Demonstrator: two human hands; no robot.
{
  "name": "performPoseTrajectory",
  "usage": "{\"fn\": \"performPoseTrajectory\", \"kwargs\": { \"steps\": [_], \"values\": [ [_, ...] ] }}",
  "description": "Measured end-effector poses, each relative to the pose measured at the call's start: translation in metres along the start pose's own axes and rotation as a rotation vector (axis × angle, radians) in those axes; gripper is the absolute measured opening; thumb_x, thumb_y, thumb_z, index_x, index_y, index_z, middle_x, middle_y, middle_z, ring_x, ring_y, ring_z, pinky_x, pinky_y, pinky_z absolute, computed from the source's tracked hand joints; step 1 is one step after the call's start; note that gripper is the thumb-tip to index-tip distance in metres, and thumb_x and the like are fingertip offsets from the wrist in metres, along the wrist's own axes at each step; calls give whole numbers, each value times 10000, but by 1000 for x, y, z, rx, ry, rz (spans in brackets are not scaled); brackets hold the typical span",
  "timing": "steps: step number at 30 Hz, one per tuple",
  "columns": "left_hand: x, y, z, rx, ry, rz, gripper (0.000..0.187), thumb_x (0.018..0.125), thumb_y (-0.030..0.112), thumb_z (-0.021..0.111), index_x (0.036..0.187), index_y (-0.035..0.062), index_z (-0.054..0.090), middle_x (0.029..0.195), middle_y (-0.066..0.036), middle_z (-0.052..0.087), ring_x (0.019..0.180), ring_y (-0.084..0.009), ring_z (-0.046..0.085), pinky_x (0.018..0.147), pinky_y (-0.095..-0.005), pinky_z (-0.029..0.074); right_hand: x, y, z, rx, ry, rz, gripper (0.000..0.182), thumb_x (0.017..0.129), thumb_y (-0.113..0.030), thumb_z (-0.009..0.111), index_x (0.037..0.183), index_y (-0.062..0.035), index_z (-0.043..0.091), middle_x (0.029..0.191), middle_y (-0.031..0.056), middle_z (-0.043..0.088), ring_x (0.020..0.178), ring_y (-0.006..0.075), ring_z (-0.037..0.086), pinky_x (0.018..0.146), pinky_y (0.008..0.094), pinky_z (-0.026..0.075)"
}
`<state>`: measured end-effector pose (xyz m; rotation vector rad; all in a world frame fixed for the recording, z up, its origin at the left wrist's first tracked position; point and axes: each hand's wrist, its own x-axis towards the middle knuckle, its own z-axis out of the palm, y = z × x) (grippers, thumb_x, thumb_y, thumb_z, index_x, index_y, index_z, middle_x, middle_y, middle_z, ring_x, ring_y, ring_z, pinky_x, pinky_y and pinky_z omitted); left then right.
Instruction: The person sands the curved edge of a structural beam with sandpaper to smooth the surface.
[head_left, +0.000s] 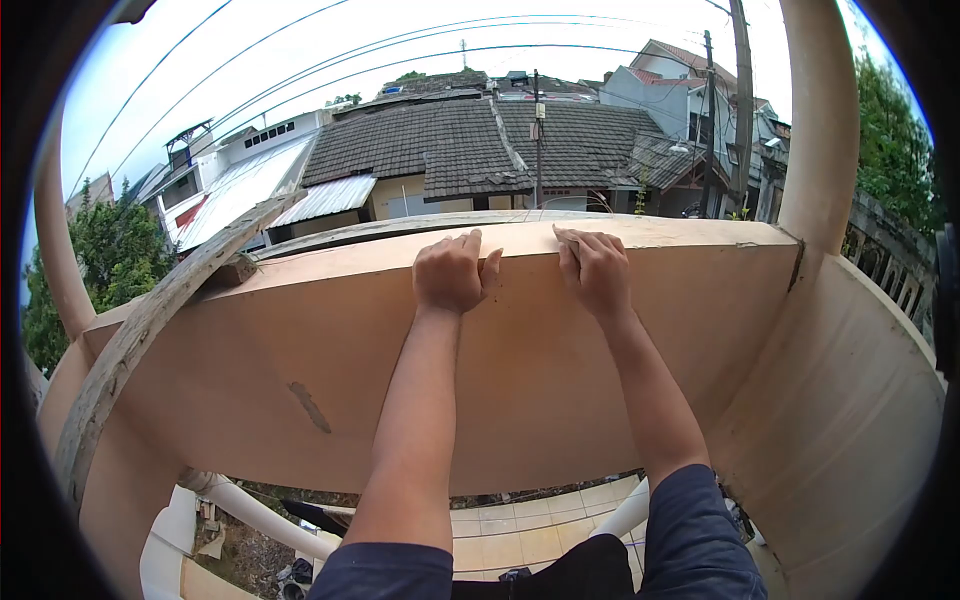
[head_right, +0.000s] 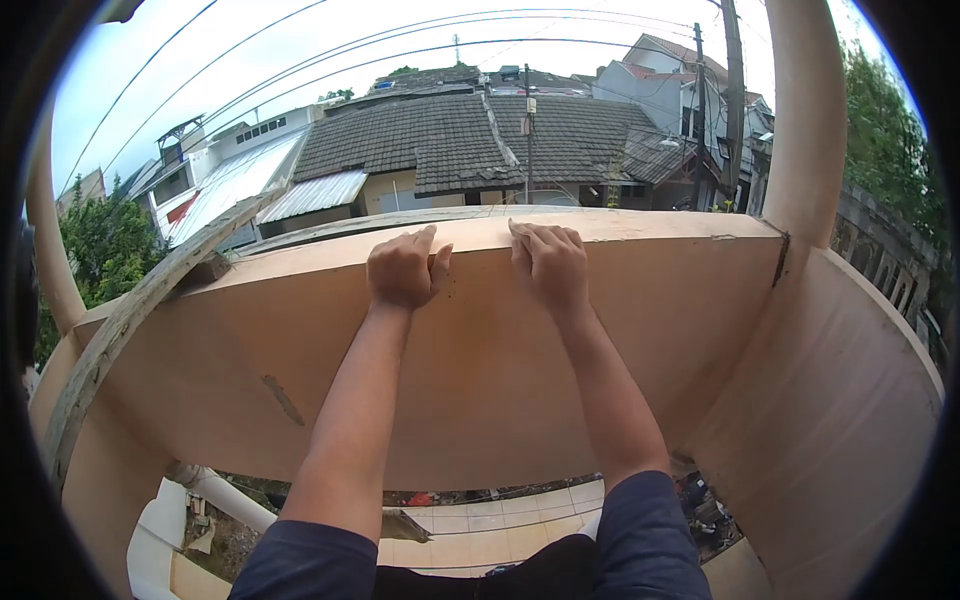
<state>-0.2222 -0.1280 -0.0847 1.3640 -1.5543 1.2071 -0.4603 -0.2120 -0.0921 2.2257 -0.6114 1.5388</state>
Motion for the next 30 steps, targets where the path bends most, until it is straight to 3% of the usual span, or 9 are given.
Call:
{"fn": "performPoseTrajectory", "kwargs": {
  "steps": [3, 5, 7, 9, 10, 13, 19, 27, 30],
  "values": [
    [1, -1, 3, -10, 37, 11, 484, 1010, 472, 598, 1117, 44, 798, 793, -133, 771, 691, -315, 751, 675, -444, 596, 7, -19, 10, -33, 1, 87, 336, 973, -267, 715, 1239, -73, 784, 1179, 70, 805, 1059, 233, 737, 1048, 423, 515],
    [-2, 0, 3, -19, 41, 13, 483, 1012, 470, 595, 1115, 44, 799, 800, -135, 774, 693, -318, 752, 677, -445, 596, 10, -45, 14, 127, 50, -202, 290, 996, -241, 682, 1201, -79, 807, 1112, 87, 820, 1014, 241, 749, 1047, 423, 516],
    [0, 1, 0, -24, 29, 6, 486, 1006, 472, 596, 1113, 44, 799, 808, -134, 775, 694, -321, 752, 674, -444, 595, 18, -34, 0, 158, 28, -207, 284, 1031, -217, 641, 1217, -69, 795, 1064, 108, 823, 999, 282, 759, 1017, 437, 535],
    [-3, 2, 0, -14, 4, -6, 489, 1000, 476, 600, 1110, 44, 800, 810, -135, 776, 701, -321, 753, 680, -444, 594, 26, -10, -21, 315, -305, 77, 303, 1076, -215, 592, 1281, -57, 751, 1086, 120, 816, 1026, 336, 752, 974, 448, 560],
    [0, 1, 1, -2, -17, -22, 492, 994, 481, 603, 1106, 43, 800, 812, -135, 776, 708, -322, 755, 687, -444, 593, 28, 4, -21, 513, -270, 187, 319, 1104, -238, 558, 1286, -40, 729, 1067, 154, 808, 1029, 380, 742, 937, 463, 574],
    [0, 2, -1, 2, -26, -23, 489, 984, 481, 612, 1095, 44, 801, 818, -139, 777, 734, -324, 760, 712, -448, 592, 43, 25, -40, 233, -447, 452, 314, 1112, -239, 536, 1248, -41, 739, 1039, 185, 799, 1000, 388, 743, 927, 472, 574],
    [-1, 3, -1, -8, -28, -37, 476, 965, 468, 631, 1084, 41, 804, 842, -147, 782, 753, -332, 760, 746, -459, 591, 25, -6, -2, 79, -319, -2, 264, 1081, -246, 579, 1200, -67, 731, 1003, 166, 794, 992, 368, 748, 893, 502, 563],
    [-1, 3, -1, -4, -25, -54, 455, 939, 454, 659, 1074, 45, 807, 841, -141, 784, 765, -332, 763, 742, -452, 586, 43, 1, -13, 316, -521, 415, 347, 1061, -435, 629, 1268, -206, 789, 1088, 106, 815, 1015, 328, 754, 942, 443, 572],
    [0, 2, 1, -4, -15, -41, 438, 933, 449, 665, 1051, 51, 807, 835, -135, 784, 756, -331, 760, 732, -449, 582, 46, -2, -18, 181, -599, 377, 345, 1069, -430, 621, 1300, -235, 789, 1129, 92, 816, 1045, 321, 754, 979, 443, 564]
  ]
}}
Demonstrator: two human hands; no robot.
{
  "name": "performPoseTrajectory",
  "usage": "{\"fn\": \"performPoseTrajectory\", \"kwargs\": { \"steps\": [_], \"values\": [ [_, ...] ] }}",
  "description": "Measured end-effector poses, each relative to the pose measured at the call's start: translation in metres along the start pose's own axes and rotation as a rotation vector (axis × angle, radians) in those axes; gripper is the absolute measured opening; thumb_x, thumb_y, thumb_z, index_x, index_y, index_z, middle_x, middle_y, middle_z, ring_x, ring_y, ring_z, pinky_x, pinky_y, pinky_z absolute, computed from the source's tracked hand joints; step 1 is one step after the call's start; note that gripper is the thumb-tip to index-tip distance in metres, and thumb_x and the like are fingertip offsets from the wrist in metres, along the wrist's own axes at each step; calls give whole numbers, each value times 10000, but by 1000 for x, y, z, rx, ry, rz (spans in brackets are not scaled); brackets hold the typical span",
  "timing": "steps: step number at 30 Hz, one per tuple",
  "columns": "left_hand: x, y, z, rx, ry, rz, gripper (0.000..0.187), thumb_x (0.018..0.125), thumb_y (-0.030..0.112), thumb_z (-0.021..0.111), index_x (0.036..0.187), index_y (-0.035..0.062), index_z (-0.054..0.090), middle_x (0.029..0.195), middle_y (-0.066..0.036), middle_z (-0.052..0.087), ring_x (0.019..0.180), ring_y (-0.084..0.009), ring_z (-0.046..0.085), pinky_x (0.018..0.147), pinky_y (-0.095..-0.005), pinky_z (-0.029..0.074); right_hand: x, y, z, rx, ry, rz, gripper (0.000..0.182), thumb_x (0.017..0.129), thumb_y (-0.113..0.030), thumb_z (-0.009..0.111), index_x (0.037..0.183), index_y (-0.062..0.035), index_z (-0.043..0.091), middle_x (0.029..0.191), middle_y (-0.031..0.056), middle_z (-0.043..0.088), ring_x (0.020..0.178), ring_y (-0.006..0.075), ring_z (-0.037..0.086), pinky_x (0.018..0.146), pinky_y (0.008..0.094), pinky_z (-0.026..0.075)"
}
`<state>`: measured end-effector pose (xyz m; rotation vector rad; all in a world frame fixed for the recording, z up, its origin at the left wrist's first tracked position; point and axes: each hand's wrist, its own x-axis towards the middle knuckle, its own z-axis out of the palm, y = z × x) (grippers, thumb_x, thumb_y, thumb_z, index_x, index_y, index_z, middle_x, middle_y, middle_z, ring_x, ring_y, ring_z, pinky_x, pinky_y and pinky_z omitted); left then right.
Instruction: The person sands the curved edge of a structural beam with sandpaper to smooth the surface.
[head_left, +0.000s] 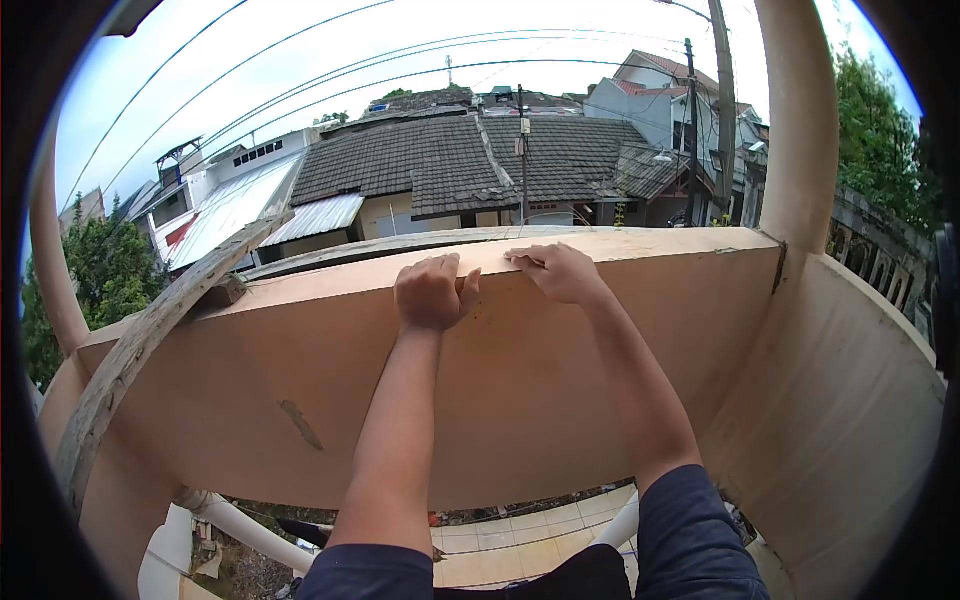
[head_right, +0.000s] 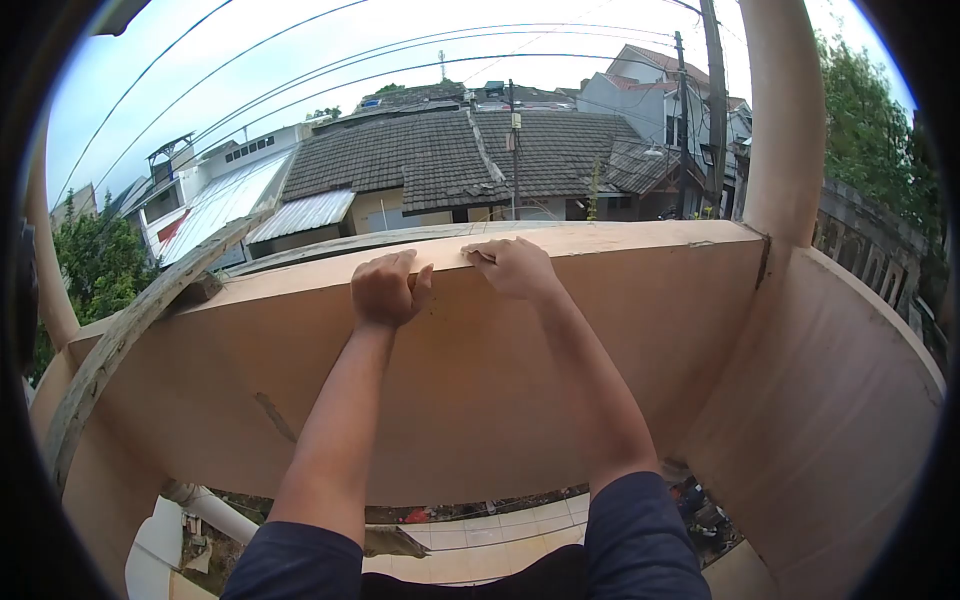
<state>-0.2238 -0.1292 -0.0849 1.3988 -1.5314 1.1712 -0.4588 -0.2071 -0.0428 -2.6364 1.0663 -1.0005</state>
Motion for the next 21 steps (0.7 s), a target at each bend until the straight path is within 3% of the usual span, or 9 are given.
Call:
{"fn": "performPoseTrajectory", "kwargs": {
  "steps": [3, 7, 9, 13, 15, 16, 21],
  "values": [
    [-2, 0, 0, -14, 9, -4, 413, 931, 442, 669, 1021, 62, 802, 815, -129, 778, 741, -331, 755, 719, -450, 576, 0, 11, 18, -81, 158, -174, 335, 1075, -399, 612, 1307, -231, 786, 1182, 67, 811, 1112, 317, 741, 1017, 441, 553],
    [-2, 1, 1, -12, 3, -10, 385, 933, 442, 669, 968, 75, 783, 772, -118, 758, 713, -327, 743, 694, -455, 563, -7, 13, 19, -86, 162, -177, 327, 1064, -344, 620, 1326, -226, 776, 1213, 54, 807, 1174, 307, 722, 1053, 444, 540],
    [-3, 2, -1, 3, -2, -3, 387, 934, 446, 668, 952, 76, 778, 763, -115, 752, 705, -325, 740, 687, -454, 558, -8, 30, 25, -117, 319, -480, 326, 1033, -290, 650, 1325, -215, 773, 1251, 48, 797, 1190, 296, 722, 1058, 433, 545],
    [0, 1, -3, -30, 55, 30, 397, 940, 460, 660, 919, 78, 767, 752, -110, 743, 687, -321, 732, 677, -456, 547, -13, 30, 7, 21, 194, -437, 342, 986, -229, 701, 1320, -193, 767, 1265, 32, 792, 1189, 284, 731, 1064, 428, 550],
    [-8, 3, -3, -43, 12, -2, 400, 943, 460, 657, 927, 77, 771, 765, -114, 749, 702, -322, 737, 688, -457, 551, -29, 11, 10, -97, 279, -257, 366, 949, -160, 724, 1313, -177, 758, 1270, 18, 787, 1212, 272, 725, 1060, 432, 558],
    [-2, 2, -3, -37, -10, -8, 403, 945, 461, 654, 935, 76, 774, 778, -119, 755, 716, -323, 742, 699, -458, 554, -33, 4, 27, -229, 465, -485, 371, 923, -132, 736, 1291, -174, 760, 1224, 8, 797, 1175, 261, 737, 1053, 438, 554],
    [-3, 1, -6, -49, 14, 34, 385, 935, 431, 652, 951, 72, 788, 811, -126, 771, 735, -321, 751, 720, -457, 561, -30, 30, 31, -226, 541, -576, 351, 945, -173, 721, 1294, -176, 757, 1190, -9, 802, 1140, 233, 737, 1065, 423, 521]
  ]
}}
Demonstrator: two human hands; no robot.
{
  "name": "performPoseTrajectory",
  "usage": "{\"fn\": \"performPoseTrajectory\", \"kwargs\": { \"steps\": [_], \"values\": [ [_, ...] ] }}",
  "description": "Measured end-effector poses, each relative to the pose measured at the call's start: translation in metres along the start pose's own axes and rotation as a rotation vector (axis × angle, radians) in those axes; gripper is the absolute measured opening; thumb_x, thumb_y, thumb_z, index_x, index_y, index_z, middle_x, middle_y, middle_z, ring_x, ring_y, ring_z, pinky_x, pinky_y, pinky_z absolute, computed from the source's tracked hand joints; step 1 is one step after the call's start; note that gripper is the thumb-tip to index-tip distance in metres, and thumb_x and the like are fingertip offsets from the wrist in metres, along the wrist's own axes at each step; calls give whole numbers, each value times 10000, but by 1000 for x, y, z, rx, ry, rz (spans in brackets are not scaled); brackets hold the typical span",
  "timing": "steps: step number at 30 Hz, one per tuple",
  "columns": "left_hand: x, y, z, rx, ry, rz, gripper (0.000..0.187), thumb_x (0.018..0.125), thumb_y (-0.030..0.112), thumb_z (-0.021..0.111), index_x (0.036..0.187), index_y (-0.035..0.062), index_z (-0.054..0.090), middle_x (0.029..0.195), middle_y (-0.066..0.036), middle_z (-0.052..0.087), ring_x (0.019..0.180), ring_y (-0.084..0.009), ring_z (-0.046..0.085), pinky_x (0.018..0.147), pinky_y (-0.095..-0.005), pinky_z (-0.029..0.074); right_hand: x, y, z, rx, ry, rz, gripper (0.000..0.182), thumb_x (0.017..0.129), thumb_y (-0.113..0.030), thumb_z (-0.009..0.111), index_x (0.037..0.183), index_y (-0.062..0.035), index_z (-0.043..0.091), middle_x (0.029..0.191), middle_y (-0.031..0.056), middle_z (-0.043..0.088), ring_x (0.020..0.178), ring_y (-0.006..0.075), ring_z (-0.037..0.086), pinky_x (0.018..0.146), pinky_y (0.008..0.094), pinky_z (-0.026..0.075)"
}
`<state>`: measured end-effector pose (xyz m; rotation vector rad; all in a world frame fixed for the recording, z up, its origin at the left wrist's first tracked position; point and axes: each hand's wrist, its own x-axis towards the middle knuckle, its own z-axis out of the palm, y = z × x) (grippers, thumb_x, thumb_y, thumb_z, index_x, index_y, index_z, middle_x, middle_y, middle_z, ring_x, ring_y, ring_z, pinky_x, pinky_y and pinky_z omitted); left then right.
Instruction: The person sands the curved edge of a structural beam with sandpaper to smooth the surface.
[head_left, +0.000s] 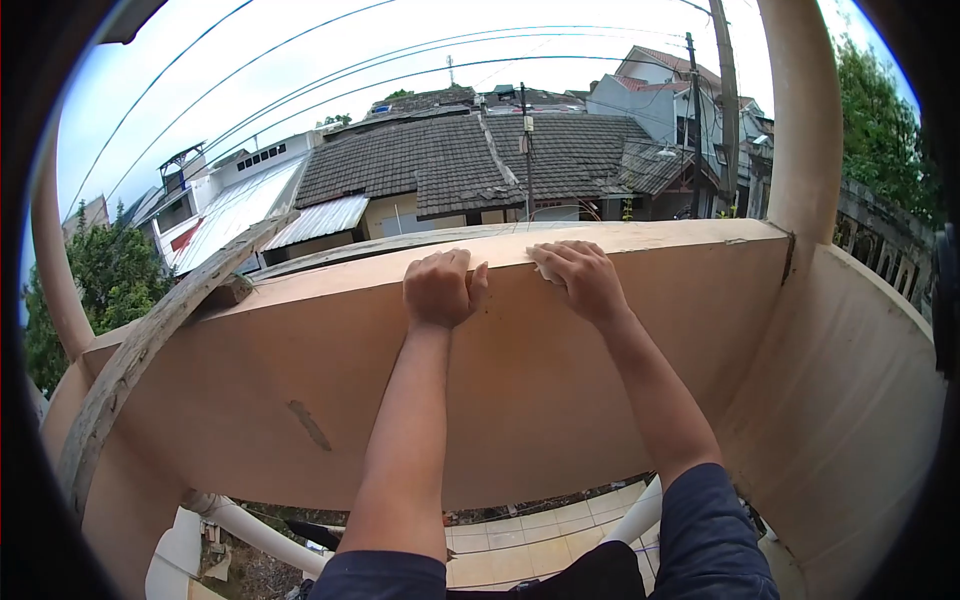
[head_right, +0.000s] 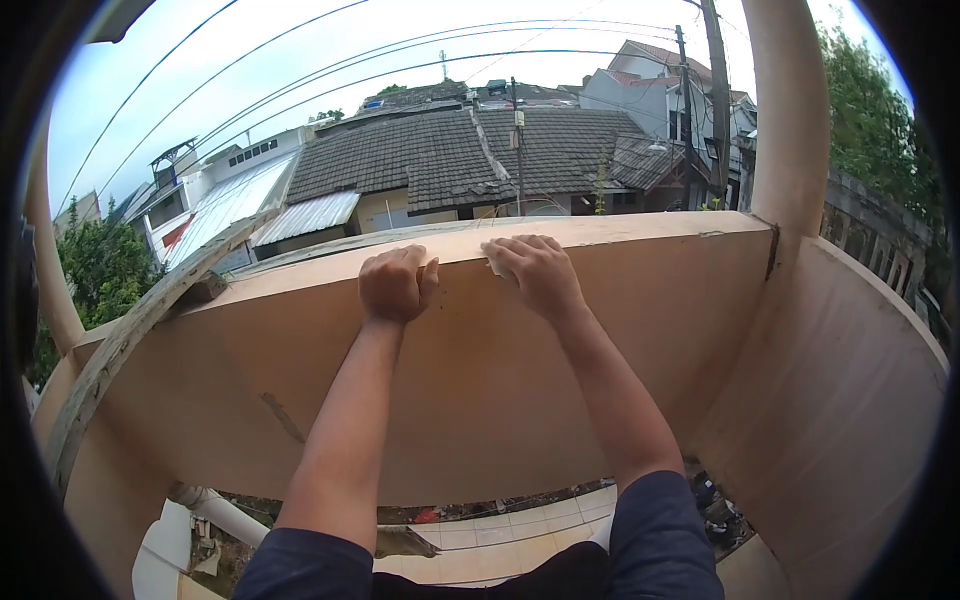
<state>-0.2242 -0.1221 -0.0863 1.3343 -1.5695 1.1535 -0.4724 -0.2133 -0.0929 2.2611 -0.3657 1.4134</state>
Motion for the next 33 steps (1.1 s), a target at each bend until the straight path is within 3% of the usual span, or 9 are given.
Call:
{"fn": "performPoseTrajectory", "kwargs": {
  "steps": [2, 6, 11, 13, 19, 23, 26, 29, 33],
  "values": [
    [2, 1, 1, -12, 8, -11, 376, 930, 419, 653, 954, 71, 792, 819, -128, 774, 741, -321, 754, 725, -454, 563, -11, 24, 2, -35, -36, 168, 368, 967, -187, 696, 1333, -168, 731, 1261, 3, 777, 1189, 217, 709, 1060, 425, 509],
    [1, 1, 0, -15, 1, -33, 369, 924, 415, 655, 946, 69, 782, 804, -126, 764, 740, -321, 749, 721, -456, 559, 0, -21, 8, -184, 121, 51, 305, 981, -199, 682, 1274, -149, 747, 1192, 0, 781, 1105, 209, 722, 1058, 410, 500],
    [1, -2, 3, 21, -24, -36, 427, 935, 485, 659, 926, 71, 761, 753, -114, 736, 707, -318, 733, 701, -456, 552, -18, 29, -6, -41, 33, 47, 310, 983, -255, 706, 1270, -142, 743, 1203, -3, 773, 1148, 236, 702, 1069, 442, 495],
    [0, -1, 4, 50, 8, -14, 465, 940, 525, 658, 918, 70, 754, 733, -112, 723, 692, -315, 725, 686, -452, 548, -21, 37, -12, -138, -3, 365, 321, 982, -274, 716, 1279, -155, 739, 1220, 2, 772, 1152, 236, 704, 1069, 453, 496],
    [1, 0, 6, 39, -3, -19, 488, 945, 532, 655, 936, 55, 761, 747, -120, 734, 696, -322, 728, 693, -455, 556, 3, -17, 11, -112, 108, 42, 284, 947, -308, 756, 1178, -144, 773, 1134, 25, 798, 1104, 244, 719, 1021, 430, 485],
    [4, 1, 4, -14, -5, -12, 503, 946, 530, 653, 965, 43, 776, 782, -135, 756, 715, -331, 740, 720, -460, 574, -20, 21, 12, -136, 194, 218, 262, 966, -332, 749, 1153, -152, 785, 1115, 20, 792, 1093, 247, 710, 1073, 432, 451],
    [2, 0, 2, 45, -52, -55, 520, 952, 521, 648, 1019, 26, 795, 846, -152, 785, 763, -334, 765, 752, -459, 592, -4, -19, 19, -255, 185, 327, 299, 991, -376, 716, 1148, -132, 788, 1107, 27, 787, 1090, 239, 701, 1091, 434, 428],
    [2, 1, 3, 43, -35, -46, 547, 965, 520, 638, 1084, 15, 808, 926, -163, 808, 817, -328, 789, 780, -450, 603, 15, -63, 22, -342, 198, 243, 359, 1002, -427, 683, 1121, -104, 787, 1103, 39, 784, 1087, 234, 693, 1106, 447, 407],
    [-1, -2, 8, 29, -71, -60, 528, 960, 514, 649, 1075, 24, 808, 915, -160, 805, 795, -328, 782, 771, -451, 601, -7, -19, 27, -59, 182, 235, 371, 1005, -420, 644, 1098, -83, 767, 1061, 56, 772, 1077, 259, 680, 1169, 486, 381]
  ]
}}
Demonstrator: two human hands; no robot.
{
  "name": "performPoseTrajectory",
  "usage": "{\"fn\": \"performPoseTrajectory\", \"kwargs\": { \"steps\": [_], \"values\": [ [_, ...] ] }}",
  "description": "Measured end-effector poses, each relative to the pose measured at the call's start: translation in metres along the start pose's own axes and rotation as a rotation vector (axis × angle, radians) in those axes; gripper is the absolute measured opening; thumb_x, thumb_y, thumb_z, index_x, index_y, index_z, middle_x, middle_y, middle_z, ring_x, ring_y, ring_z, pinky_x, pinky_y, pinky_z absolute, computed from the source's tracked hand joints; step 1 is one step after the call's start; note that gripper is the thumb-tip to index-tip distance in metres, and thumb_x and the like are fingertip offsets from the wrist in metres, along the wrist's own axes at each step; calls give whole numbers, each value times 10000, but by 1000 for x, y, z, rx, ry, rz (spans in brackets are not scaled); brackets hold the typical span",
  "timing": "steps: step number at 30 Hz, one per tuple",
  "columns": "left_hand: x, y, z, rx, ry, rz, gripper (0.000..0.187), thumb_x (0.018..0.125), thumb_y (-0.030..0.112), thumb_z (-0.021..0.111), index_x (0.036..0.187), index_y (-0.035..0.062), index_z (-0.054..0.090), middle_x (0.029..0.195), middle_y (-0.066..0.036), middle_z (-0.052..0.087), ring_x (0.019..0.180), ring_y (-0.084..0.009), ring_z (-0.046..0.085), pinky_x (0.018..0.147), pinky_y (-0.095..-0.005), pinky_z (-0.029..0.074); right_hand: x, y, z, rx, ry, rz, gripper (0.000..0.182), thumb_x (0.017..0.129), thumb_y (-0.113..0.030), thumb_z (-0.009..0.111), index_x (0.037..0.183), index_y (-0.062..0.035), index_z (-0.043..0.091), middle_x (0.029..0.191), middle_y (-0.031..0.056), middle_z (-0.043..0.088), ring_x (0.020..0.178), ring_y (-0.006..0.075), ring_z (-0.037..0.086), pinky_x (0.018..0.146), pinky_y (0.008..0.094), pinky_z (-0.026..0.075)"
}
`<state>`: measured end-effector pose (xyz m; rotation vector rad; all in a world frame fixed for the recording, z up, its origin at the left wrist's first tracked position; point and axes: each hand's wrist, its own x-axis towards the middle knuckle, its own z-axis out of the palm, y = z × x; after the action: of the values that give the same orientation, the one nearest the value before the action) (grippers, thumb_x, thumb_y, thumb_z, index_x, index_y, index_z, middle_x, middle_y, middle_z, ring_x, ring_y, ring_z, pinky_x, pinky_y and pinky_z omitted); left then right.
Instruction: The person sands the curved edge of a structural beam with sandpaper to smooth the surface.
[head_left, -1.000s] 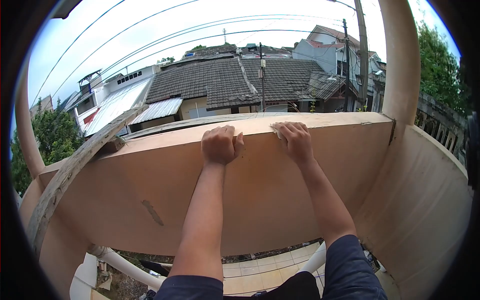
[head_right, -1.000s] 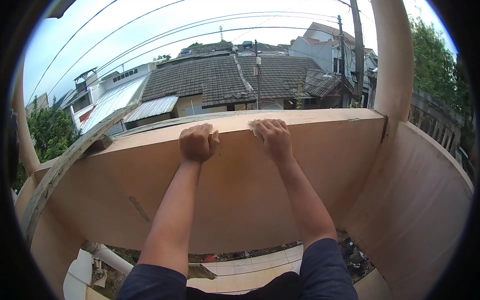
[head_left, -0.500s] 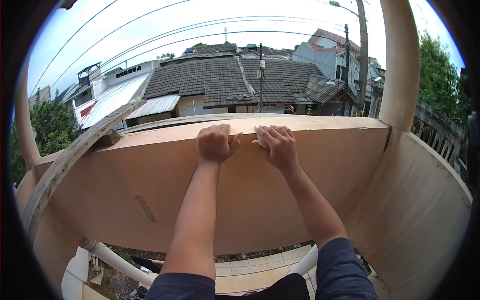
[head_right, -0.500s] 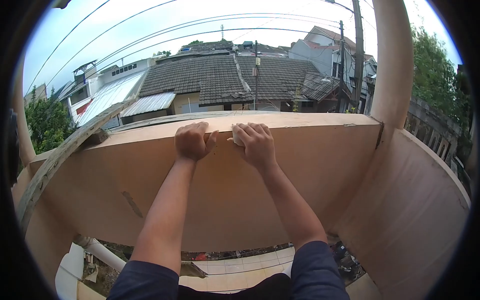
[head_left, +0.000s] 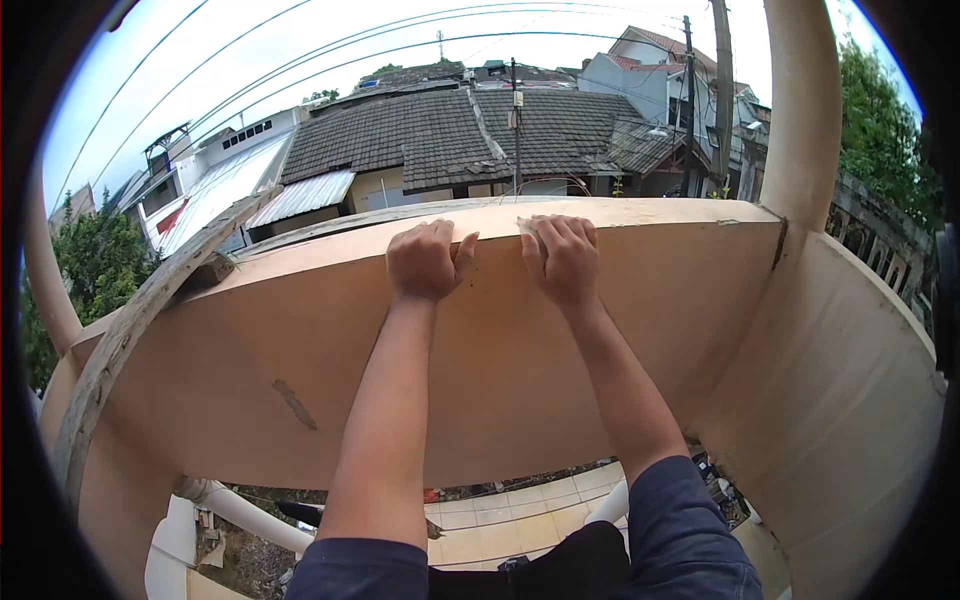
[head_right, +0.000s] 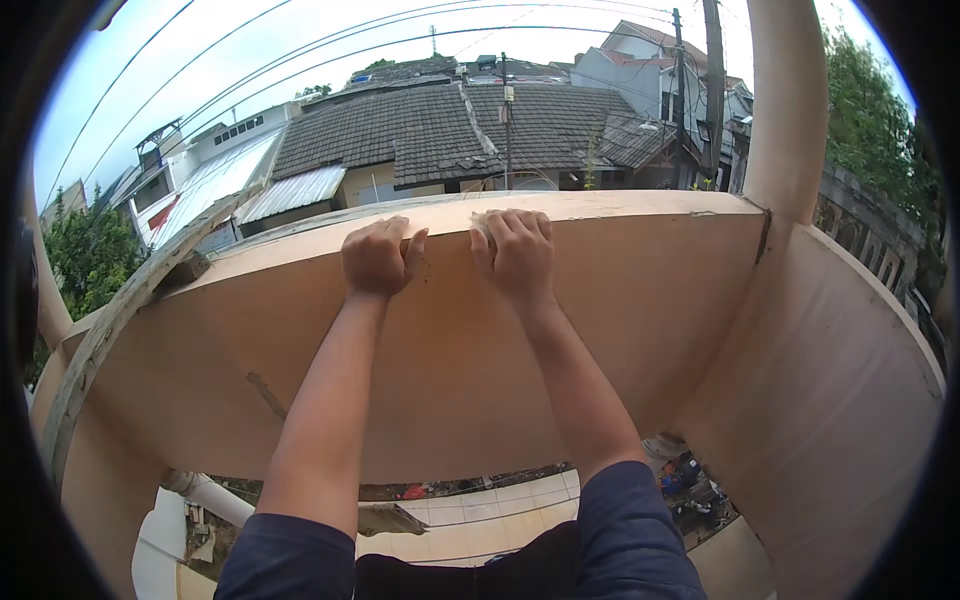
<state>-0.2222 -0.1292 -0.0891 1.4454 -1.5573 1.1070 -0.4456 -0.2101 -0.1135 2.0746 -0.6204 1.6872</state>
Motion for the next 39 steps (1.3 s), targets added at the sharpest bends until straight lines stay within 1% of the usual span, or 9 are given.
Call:
{"fn": "performPoseTrajectory", "kwargs": {
  "steps": [3, 5, 7, 13, 15, 24, 29, 33, 39],
  "values": [
    [2, 1, -2, 6, 69, 31, 474, 958, 496, 659, 1009, 45, 796, 848, -140, 787, 752, -323, 765, 738, -448, 594, 13, 13, -4, -9, -28, 182, 301, 999, -317, 611, 1111, -66, 734, 1076, 88, 768, 1091, 270, 693, 1192, 523, 392],
    [3, 4, -7, 21, 22, 10, 431, 956, 483, 666, 929, 66, 767, 775, -116, 758, 702, -318, 743, 704, -445, 583, 31, -19, -23, -146, -326, 343, 286, 991, -262, 565, 1100, -40, 709, 1133, 129, 768, 1162, 312, 699, 1197, 542, 414],
    [2, 3, -5, 22, 41, 20, 422, 956, 484, 665, 892, 74, 746, 733, -104, 737, 673, -316, 730, 687, -439, 575, 31, -17, -15, -253, -345, 244, 370, 1014, -304, 519, 1147, -23, 718, 1245, 163, 755, 1261, 351, 678, 1194, 549, 421],
    [1, 2, -1, 10, 45, 8, 436, 963, 489, 652, 923, 72, 771, 759, -112, 757, 684, -317, 741, 701, -441, 579, 83, 13, -30, -31, -992, 280, 866, 1107, -690, 248, 1434, 7, 643, 1493, 218, 642, 1461, 402, 534, 1242, 537, 374],
    [2, 3, -3, 7, 63, 13, 453, 968, 491, 645, 958, 61, 790, 791, -118, 774, 708, -317, 754, 715, -448, 583, 90, 23, -26, 152, -1121, 548, 1046, 1048, -830, 136, 1540, -14, 566, 1580, 217, 570, 1537, 401, 442, 1274, 515, 337],
    [2, 6, -2, -12, 44, 16, 449, 963, 480, 649, 974, 54, 789, 809, -119, 780, 749, -327, 762, 735, -461, 579, 96, -1, 14, -262, -1092, 425, 1159, 981, -906, 178, 1620, 23, 446, 1700, 212, 424, 1619, 341, 328, 1318, 477, 265],
    [3, -1, -2, 44, 95, 43, 474, 955, 520, 632, 826, 72, 721, 750, -98, 736, 716, -303, 740, 694, -449, 560, 95, 8, 2, -66, -1185, 279, 1185, 970, -924, 134, 1640, 14, 410, 1736, 206, 357, 1663, 335, 206, 1343, 493, 200],
    [0, 1, -2, -22, 47, 13, 434, 970, 469, 633, 980, 65, 792, 856, -128, 793, 772, -331, 767, 751, -460, 580, 97, 40, 18, -128, -1094, 558, 1195, 916, -978, 125, 1637, -92, 477, 1729, 209, 371, 1648, 325, 264, 1322, 631, 127],
    [-1, -1, 0, -55, 124, 26, 374, 967, 428, 635, 934, 84, 779, 851, -103, 780, 766, -307, 756, 741, -440, 566, 89, -6, 10, -47, -1121, 175, 1222, 966, -927, 114, 1615, 63, 415, 1700, 252, 395, 1630, 351, 292, 1329, 458, 256]
  ]
}}
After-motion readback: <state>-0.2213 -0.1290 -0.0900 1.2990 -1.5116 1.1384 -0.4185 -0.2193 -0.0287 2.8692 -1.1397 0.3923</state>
